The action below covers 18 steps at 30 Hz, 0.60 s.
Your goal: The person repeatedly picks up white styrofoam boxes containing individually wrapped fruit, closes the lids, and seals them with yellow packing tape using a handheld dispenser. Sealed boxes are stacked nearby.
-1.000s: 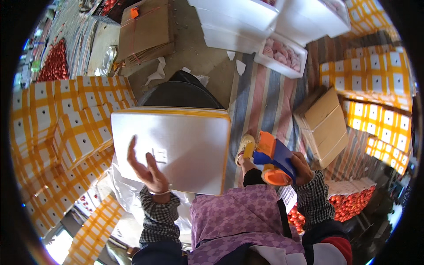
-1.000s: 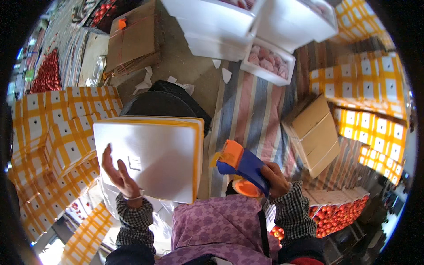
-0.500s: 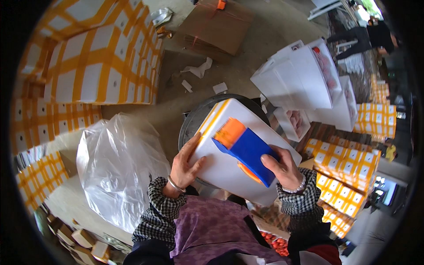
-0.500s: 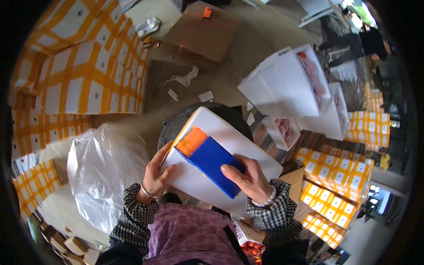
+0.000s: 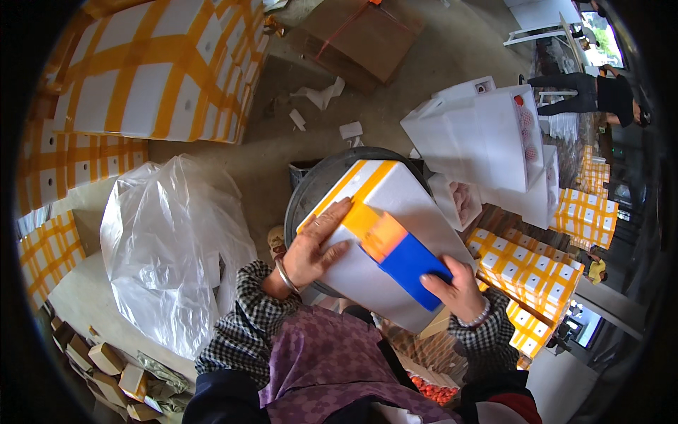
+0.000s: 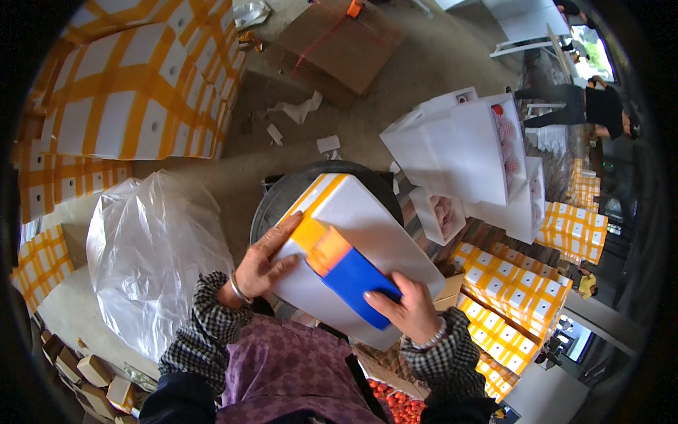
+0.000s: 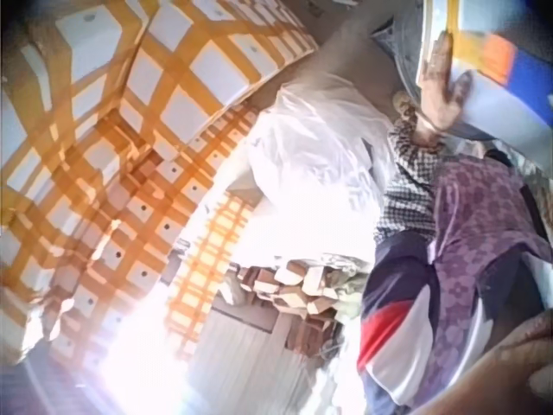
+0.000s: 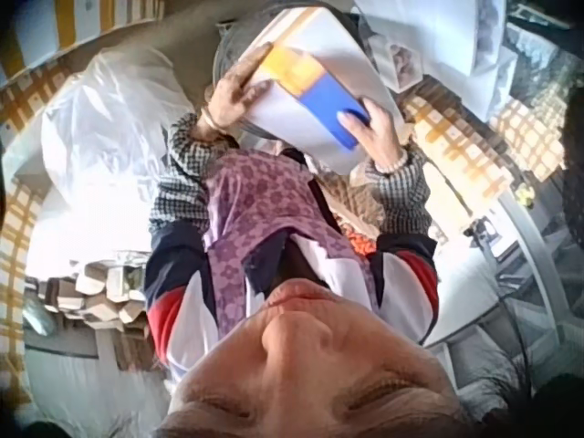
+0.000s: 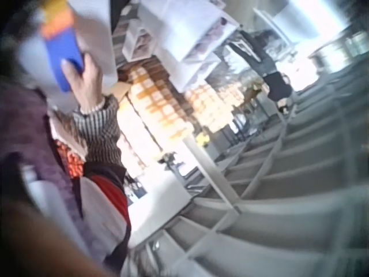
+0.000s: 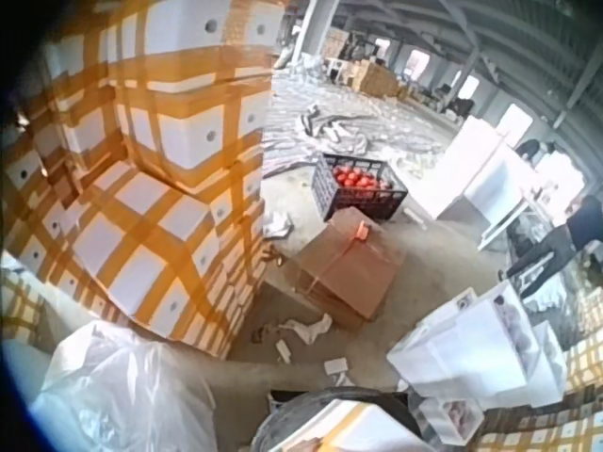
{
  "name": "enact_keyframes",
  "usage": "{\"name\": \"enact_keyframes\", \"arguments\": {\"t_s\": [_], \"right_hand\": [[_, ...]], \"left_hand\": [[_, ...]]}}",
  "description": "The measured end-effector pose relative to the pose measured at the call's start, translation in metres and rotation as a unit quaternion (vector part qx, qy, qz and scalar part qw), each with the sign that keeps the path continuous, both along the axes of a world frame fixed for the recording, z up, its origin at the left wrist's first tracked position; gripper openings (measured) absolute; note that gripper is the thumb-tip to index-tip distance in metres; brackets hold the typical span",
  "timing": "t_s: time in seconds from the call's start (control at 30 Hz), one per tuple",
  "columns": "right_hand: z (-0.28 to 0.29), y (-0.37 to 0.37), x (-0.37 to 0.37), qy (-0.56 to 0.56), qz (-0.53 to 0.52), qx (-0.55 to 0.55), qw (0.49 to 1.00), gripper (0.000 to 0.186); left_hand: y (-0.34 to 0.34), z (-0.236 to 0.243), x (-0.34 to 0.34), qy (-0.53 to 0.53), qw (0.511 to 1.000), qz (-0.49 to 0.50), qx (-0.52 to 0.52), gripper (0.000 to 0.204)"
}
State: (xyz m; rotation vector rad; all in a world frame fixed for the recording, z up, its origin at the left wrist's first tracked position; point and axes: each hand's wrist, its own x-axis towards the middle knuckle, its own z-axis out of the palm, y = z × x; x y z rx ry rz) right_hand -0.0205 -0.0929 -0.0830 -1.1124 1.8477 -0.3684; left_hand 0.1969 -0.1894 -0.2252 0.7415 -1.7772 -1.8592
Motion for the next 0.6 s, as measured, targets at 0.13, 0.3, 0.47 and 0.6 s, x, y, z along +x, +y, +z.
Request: {"name": "enact_keyframes", "arguments": {"t_s": [0.13,0.3,0.47,0.6], "right_hand": [[0.017,0.082,-0.052,-0.021,-0.010,0.057,0.998,0.034],[0.029,0.204,-0.111,0.015,-0.111,0.175,0.978,0.034],[0.007,0.313,-0.148,0.005,-0.140,0.193,0.971,0.033],[-0.038,0.334,-0.162,-0.061,-0.125,0.134,0.981,0.043]], "left_hand": [[0.004,0.000,-0.005,0.034,0.994,0.007,0.101,0.055],[0.003,0.011,-0.017,0.012,0.984,-0.015,0.179,0.060],[0.006,0.018,-0.022,-0.078,0.983,-0.014,0.166,0.064],[0.010,0.014,-0.026,-0.134,0.973,0.010,0.188,0.069]]}}
